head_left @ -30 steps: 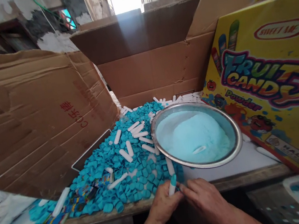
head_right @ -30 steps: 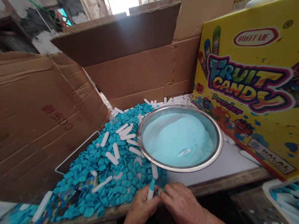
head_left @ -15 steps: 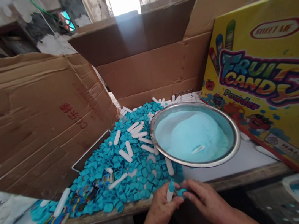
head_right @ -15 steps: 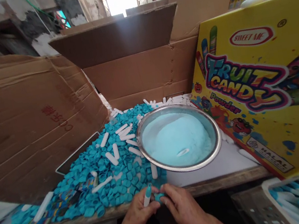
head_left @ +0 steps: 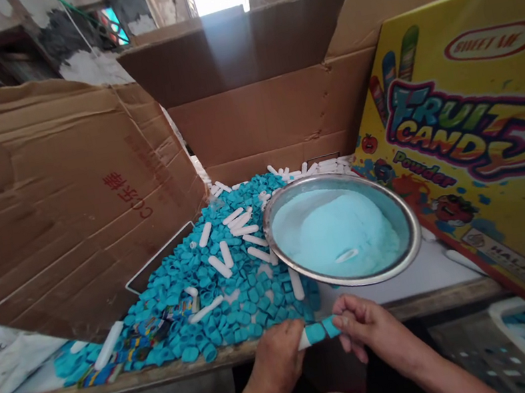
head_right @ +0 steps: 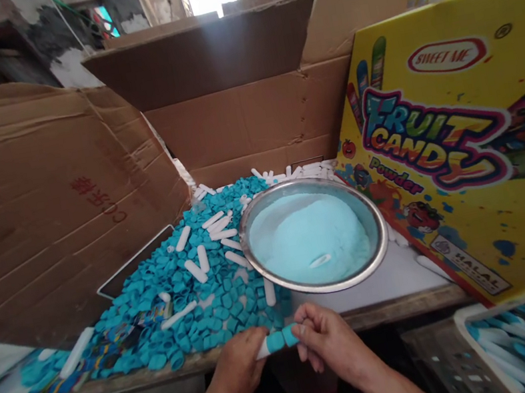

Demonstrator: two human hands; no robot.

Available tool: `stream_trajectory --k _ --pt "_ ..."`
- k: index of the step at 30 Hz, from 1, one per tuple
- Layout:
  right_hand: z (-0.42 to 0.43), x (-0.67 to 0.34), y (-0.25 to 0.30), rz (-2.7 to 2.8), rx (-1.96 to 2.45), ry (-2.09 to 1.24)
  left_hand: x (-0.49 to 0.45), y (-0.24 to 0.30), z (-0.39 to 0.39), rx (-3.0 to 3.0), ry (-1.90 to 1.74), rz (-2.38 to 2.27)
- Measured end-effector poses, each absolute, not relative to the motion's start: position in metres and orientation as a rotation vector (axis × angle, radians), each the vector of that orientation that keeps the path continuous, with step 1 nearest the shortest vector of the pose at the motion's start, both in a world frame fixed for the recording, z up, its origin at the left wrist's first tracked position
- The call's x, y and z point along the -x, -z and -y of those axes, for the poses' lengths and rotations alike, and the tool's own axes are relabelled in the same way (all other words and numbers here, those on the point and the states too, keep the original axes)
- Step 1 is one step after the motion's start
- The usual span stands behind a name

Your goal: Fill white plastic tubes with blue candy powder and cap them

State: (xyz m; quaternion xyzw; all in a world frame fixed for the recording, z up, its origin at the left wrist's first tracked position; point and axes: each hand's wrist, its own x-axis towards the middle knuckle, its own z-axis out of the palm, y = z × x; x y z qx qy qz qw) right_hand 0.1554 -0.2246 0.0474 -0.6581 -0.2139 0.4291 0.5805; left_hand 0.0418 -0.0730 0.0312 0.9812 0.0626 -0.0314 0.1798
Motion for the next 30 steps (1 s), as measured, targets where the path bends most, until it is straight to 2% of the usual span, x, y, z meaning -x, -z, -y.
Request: stream_trajectory --k 23,30 --pt "0.225 -0.153 -0.038 0.398 1.419 -1.182 -0.047 -0.047 0.081 -2.851 0.348 -0.221" --pt "0.224 -0.154 -0.036 0.391 1.394 -1.133 -0.039 -0.053 0.08 -2.576 0.173 -0.197"
